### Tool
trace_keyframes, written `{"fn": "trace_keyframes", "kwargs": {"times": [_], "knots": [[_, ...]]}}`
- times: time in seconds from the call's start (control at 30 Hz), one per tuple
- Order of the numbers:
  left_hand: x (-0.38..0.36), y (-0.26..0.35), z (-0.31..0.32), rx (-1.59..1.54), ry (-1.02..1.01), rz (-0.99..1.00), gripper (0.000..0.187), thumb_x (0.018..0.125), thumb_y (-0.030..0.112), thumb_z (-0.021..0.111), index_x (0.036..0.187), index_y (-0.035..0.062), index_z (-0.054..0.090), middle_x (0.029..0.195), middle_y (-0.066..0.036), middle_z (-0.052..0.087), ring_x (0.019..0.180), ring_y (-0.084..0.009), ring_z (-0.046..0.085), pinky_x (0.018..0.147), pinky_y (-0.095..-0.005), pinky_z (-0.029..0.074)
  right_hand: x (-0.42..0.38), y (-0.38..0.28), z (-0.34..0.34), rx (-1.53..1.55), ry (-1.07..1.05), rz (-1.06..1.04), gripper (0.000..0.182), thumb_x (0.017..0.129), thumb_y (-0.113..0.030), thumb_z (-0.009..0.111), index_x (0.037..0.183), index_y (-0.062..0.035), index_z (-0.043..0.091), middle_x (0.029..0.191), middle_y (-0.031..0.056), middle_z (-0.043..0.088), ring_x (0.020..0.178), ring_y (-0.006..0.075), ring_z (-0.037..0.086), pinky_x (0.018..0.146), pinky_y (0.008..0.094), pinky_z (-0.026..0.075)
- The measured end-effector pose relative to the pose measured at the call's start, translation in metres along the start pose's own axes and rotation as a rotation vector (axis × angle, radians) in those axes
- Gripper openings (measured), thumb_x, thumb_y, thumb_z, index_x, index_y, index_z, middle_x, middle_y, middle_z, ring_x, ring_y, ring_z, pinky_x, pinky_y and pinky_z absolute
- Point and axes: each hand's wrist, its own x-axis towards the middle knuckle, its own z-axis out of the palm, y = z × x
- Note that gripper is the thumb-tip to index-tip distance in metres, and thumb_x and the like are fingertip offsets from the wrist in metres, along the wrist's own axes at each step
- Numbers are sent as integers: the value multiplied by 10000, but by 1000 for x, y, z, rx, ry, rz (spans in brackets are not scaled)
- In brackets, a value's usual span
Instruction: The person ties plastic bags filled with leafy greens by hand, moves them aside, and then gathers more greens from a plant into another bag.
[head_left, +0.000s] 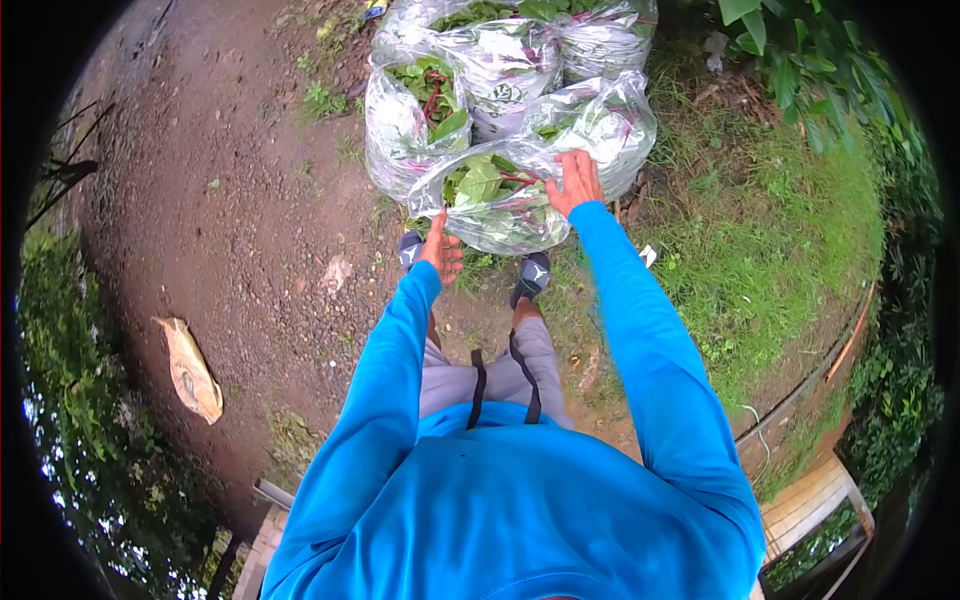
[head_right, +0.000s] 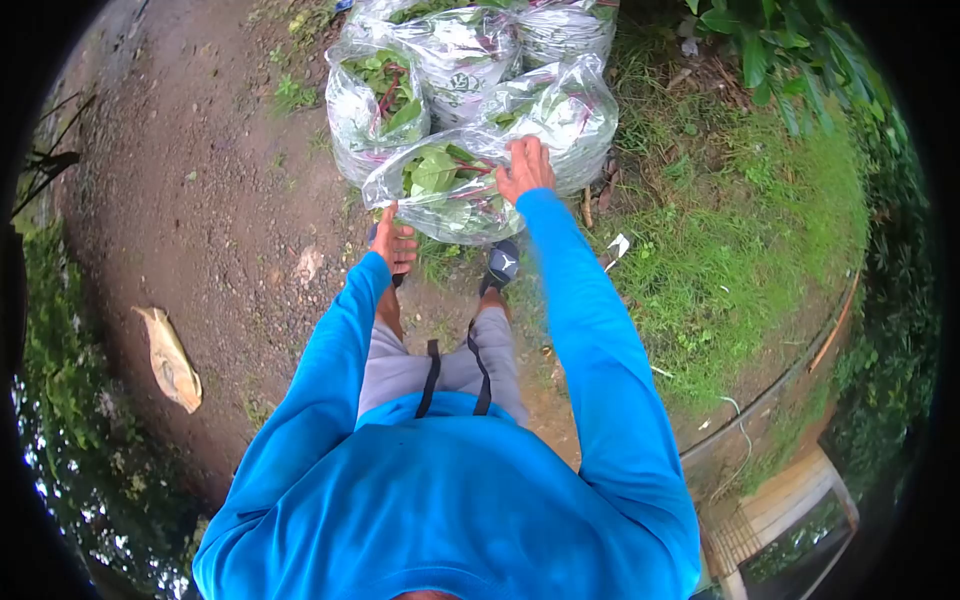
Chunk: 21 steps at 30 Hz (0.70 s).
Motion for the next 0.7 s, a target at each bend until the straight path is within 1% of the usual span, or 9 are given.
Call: {"fn": "trace_keyframes", "kwargs": {"times": [0.07,0.1,0.17,0.3,0.33,0.37,0.47,0.5,0.7], "knots": [[-31,-8,-13,-253,122,34,995,674,829,379,1297,55,425,1283,-182,459,1071,-330,469,852,-486,351,8,-37,-2,-62,-9,-29,489,715,-280,679,1136,-94,514,1208,121,402,1149,328,406,903,462,429],[44,45,88,-295,-62,113,995,674,829,379,1297,55,425,1283,-182,459,1071,-330,469,852,-486,351,59,45,-55,-251,64,-49,489,715,-280,679,1136,-94,514,1208,121,402,1149,328,406,903,462,429],[48,37,66,-372,43,88,1012,665,845,367,1295,55,426,1225,-174,472,1011,-315,479,823,-466,362,66,34,-24,-355,-93,-57,507,715,-293,672,1147,-91,499,1203,122,396,1146,330,401,895,446,438],[74,21,43,-388,131,205,626,763,559,483,1103,37,535,1006,-147,570,836,-266,540,702,-453,405,76,36,2,-272,-257,-177,258,756,-234,619,937,-51,609,1105,133,498,1085,348,462,886,446,438],[78,21,42,-327,253,156,365,758,359,508,911,36,586,814,-102,598,665,-202,539,582,-368,416,77,37,4,-272,-276,-180,258,756,-234,619,937,-51,609,1105,133,498,1085,348,462,886,446,438],[77,7,39,-339,256,136,365,758,359,508,911,36,586,814,-102,598,665,-202,539,582,-368,416,78,38,6,-181,-188,-246,215,765,-224,606,887,-47,620,1048,134,530,1054,352,484,882,437,438],[64,-41,35,-263,230,774,228,743,229,505,740,19,591,659,-29,560,575,-134,506,517,-250,401,86,42,11,-2,-83,-322,199,777,-224,594,854,-45,633,965,132,574,997,354,515,869,418,438],[55,-51,38,-278,234,772,228,743,229,505,740,19,591,659,-29,560,575,-134,506,517,-250,401,91,45,10,87,-45,-316,212,780,-234,596,872,-47,635,940,129,585,972,352,524,859,408,437],[47,-99,54,-688,307,616,191,682,136,493,818,47,593,774,-63,588,640,-163,527,595,-296,444,108,56,37,718,-309,174,373,869,-340,498,967,9,586,1073,100,604,1082,248,552,914,342,427]]}}
